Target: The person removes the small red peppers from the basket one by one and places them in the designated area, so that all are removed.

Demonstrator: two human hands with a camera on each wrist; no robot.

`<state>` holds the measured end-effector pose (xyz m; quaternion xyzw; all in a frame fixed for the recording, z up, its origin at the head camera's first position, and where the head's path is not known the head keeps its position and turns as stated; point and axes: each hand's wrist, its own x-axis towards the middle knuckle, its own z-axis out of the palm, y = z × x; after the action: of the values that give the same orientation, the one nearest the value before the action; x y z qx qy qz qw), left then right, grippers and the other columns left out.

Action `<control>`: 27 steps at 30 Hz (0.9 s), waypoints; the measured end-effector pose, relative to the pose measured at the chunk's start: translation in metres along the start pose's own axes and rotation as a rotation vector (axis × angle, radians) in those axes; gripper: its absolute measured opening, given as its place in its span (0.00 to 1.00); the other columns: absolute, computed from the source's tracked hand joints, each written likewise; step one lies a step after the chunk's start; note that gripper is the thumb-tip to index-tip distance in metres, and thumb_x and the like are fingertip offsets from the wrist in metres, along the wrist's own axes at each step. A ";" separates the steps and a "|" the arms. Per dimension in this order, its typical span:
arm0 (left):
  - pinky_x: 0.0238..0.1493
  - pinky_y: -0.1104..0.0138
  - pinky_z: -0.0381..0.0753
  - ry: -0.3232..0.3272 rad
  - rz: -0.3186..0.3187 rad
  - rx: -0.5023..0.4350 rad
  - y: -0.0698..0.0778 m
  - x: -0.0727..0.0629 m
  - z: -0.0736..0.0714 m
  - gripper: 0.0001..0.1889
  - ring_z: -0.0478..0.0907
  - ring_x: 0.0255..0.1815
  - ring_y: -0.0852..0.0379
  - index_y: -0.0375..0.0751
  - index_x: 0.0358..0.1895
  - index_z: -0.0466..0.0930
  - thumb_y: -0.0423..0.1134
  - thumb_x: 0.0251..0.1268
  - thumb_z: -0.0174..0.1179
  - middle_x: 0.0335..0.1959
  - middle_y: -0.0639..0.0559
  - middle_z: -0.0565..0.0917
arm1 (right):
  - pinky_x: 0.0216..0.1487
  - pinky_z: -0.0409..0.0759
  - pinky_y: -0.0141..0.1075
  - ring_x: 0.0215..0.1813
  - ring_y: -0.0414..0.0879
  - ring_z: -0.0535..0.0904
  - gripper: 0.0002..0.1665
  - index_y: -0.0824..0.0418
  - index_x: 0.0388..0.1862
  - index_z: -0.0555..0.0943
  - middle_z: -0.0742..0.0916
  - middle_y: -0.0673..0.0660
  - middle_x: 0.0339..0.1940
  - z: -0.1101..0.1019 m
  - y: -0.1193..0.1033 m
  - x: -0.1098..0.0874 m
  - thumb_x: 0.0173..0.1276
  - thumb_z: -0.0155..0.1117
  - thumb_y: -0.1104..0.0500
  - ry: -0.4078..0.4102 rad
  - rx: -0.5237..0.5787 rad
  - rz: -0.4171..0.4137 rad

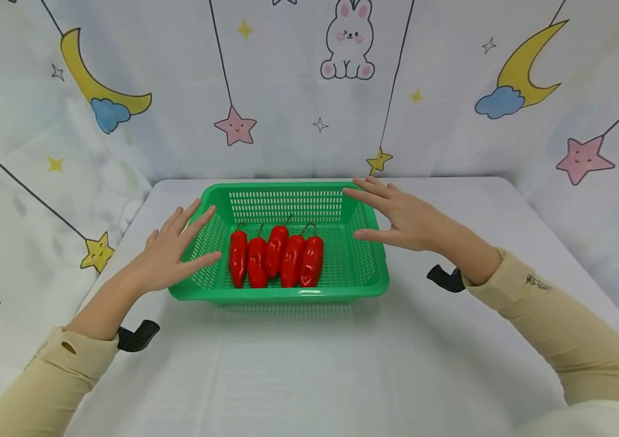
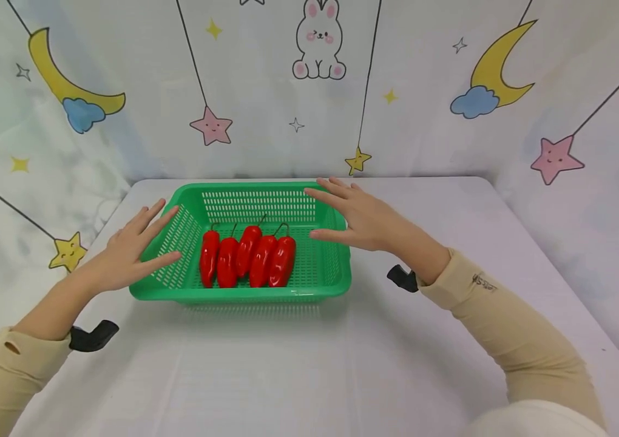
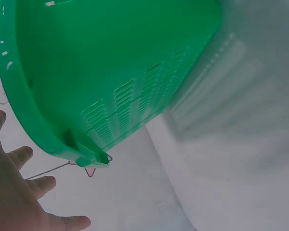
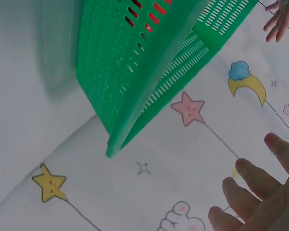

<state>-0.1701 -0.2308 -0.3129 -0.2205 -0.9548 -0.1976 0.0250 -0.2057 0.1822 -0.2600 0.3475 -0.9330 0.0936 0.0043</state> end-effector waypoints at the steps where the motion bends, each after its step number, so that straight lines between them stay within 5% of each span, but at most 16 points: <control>1: 0.50 0.29 0.45 -0.002 0.003 -0.021 -0.001 0.000 0.000 0.42 0.35 0.70 0.36 0.57 0.73 0.39 0.56 0.61 0.53 0.74 0.48 0.37 | 0.64 0.48 0.58 0.72 0.52 0.46 0.45 0.45 0.73 0.52 0.54 0.52 0.74 0.000 -0.001 0.001 0.61 0.51 0.33 -0.004 0.001 0.002; 7: 0.50 0.31 0.53 -0.015 -0.009 -0.131 -0.008 0.002 0.001 0.41 0.35 0.70 0.37 0.56 0.73 0.37 0.53 0.63 0.53 0.73 0.46 0.36 | 0.64 0.48 0.58 0.72 0.53 0.47 0.45 0.47 0.73 0.53 0.55 0.52 0.73 -0.005 -0.007 0.010 0.61 0.51 0.32 -0.002 0.012 -0.009; 16: 0.52 0.32 0.51 0.006 -0.060 -0.228 -0.017 0.004 0.007 0.40 0.36 0.71 0.40 0.57 0.73 0.35 0.52 0.65 0.51 0.73 0.48 0.34 | 0.66 0.48 0.54 0.72 0.50 0.47 0.44 0.45 0.73 0.53 0.56 0.51 0.73 -0.007 -0.020 0.028 0.62 0.49 0.32 -0.018 0.034 -0.008; 27: 0.55 0.33 0.46 0.027 -0.044 -0.425 -0.025 0.005 0.014 0.40 0.31 0.72 0.45 0.54 0.73 0.32 0.46 0.67 0.50 0.73 0.47 0.34 | 0.67 0.45 0.50 0.72 0.47 0.48 0.43 0.46 0.73 0.54 0.57 0.52 0.73 -0.003 -0.030 0.046 0.62 0.49 0.32 -0.032 0.014 -0.066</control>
<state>-0.1845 -0.2443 -0.3346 -0.1971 -0.8960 -0.3977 -0.0137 -0.2209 0.1307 -0.2486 0.3794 -0.9204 0.0942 -0.0099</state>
